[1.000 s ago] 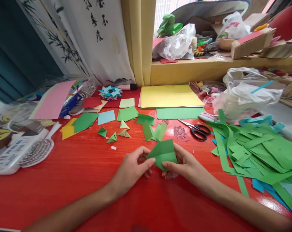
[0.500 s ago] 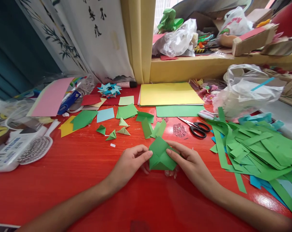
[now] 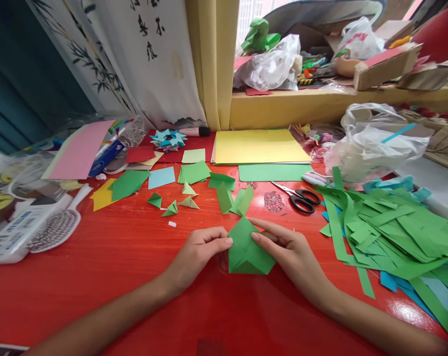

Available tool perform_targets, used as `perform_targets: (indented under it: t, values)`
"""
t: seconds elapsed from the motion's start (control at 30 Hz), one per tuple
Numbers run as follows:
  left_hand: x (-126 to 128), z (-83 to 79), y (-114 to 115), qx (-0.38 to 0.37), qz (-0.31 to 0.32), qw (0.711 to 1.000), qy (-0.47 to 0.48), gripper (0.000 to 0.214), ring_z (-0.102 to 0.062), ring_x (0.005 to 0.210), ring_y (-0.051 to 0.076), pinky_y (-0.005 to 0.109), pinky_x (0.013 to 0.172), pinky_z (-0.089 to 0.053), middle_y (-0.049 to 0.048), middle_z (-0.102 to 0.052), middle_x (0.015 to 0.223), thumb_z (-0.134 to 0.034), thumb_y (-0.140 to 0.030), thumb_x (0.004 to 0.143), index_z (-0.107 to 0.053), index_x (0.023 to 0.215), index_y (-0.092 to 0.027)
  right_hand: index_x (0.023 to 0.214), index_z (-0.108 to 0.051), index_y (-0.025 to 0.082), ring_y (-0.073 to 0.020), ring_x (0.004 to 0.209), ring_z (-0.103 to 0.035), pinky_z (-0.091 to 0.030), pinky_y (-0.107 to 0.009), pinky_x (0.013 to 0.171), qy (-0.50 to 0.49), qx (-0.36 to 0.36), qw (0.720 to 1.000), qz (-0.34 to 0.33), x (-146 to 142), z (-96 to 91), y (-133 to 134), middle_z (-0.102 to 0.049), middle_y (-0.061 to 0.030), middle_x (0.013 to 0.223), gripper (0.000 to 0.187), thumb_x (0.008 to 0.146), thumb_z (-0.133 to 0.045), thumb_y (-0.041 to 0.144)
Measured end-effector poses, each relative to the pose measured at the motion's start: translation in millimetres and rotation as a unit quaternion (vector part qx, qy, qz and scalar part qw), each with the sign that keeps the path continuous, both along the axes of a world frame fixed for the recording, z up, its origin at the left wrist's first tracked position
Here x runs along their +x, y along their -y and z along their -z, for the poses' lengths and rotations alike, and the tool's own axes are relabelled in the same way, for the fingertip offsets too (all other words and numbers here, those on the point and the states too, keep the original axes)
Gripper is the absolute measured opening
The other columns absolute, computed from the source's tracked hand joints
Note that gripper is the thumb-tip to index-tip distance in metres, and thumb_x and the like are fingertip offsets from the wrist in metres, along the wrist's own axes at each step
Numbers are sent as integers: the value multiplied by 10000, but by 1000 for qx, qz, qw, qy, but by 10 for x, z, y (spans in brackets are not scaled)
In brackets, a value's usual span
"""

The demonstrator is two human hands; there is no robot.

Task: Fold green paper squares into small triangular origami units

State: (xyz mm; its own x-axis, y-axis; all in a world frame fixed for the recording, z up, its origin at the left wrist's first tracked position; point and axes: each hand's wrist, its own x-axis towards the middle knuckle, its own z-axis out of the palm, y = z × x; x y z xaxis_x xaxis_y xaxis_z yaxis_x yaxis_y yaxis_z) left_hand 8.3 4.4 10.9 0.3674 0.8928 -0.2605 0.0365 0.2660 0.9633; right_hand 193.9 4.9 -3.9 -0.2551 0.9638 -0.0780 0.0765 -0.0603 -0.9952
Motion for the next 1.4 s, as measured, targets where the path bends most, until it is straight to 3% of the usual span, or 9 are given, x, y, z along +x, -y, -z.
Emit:
perform_targets:
  t: [0.13,0.27,0.37,0.57,0.7,0.97,1.13,1.3,1.4]
  values:
    - [0,17,9,7,-13,1000,-1,263,-504,512,93,199,526,-398,-27,-524,523,-513,-280,815,-516,587,-149,1099,-632,277,-129,550,-528,-415,-224,461,16,46,999,16,-6,8,30,-610,18,624,282,836,-531,284]
    - [-10,39,8,-7,-19,1000,15,249,-491,479,94,204,504,-397,-27,-518,495,-510,-280,808,-521,596,-150,974,-682,326,-145,699,-598,-462,-235,560,15,100,995,-3,6,16,40,-680,31,791,238,844,-515,219]
    - [-15,44,7,-25,-19,999,35,236,-486,463,97,206,482,-395,-25,-517,490,-513,-275,801,-519,600,-151,941,-687,330,-150,741,-619,-480,-245,607,24,119,993,-13,21,20,29,-687,44,805,239,850,-508,202]
    - [-5,26,6,-32,-23,998,41,225,-476,482,87,192,485,-378,-33,-503,510,-521,-273,806,-504,615,-156,908,-682,313,-181,815,-622,-486,-274,635,42,115,992,-19,31,21,17,-671,28,761,200,867,-503,235]
    - [-7,25,-8,-26,-12,999,30,234,-475,498,88,204,513,-385,-30,-503,531,-508,-290,817,-508,629,-151,912,-680,297,-195,835,-621,-492,-287,639,50,117,992,-24,32,38,4,-683,14,839,195,871,-498,241]
    - [-15,23,-15,-8,-4,1000,-8,239,-469,502,87,208,520,-389,-32,-486,547,-490,-311,827,-505,651,-151,884,-690,318,-152,809,-632,-506,-253,691,40,122,991,-27,30,20,-9,-692,47,885,212,862,-513,202]
    - [-13,13,-15,-6,0,999,-32,232,-467,502,86,208,518,-387,-33,-485,554,-476,-314,831,-491,661,-156,868,-694,300,-167,770,-638,-523,-245,582,50,106,993,-29,30,23,-17,-695,33,863,212,855,-506,204]
    - [-17,7,-24,7,2,998,-64,214,-463,486,87,197,483,-356,-44,-465,528,-467,-328,835,-506,702,-165,811,-697,278,-171,756,-633,-535,-268,633,53,103,993,-20,28,9,-20,-692,24,820,199,839,-513,209]
    - [-19,16,-37,21,-9,998,-62,274,-448,465,82,196,461,-347,-43,-462,540,-437,-382,847,-506,693,-167,807,-694,273,-170,728,-626,-523,-252,557,53,96,994,-30,24,5,-21,-688,16,813,202,840,-502,219]
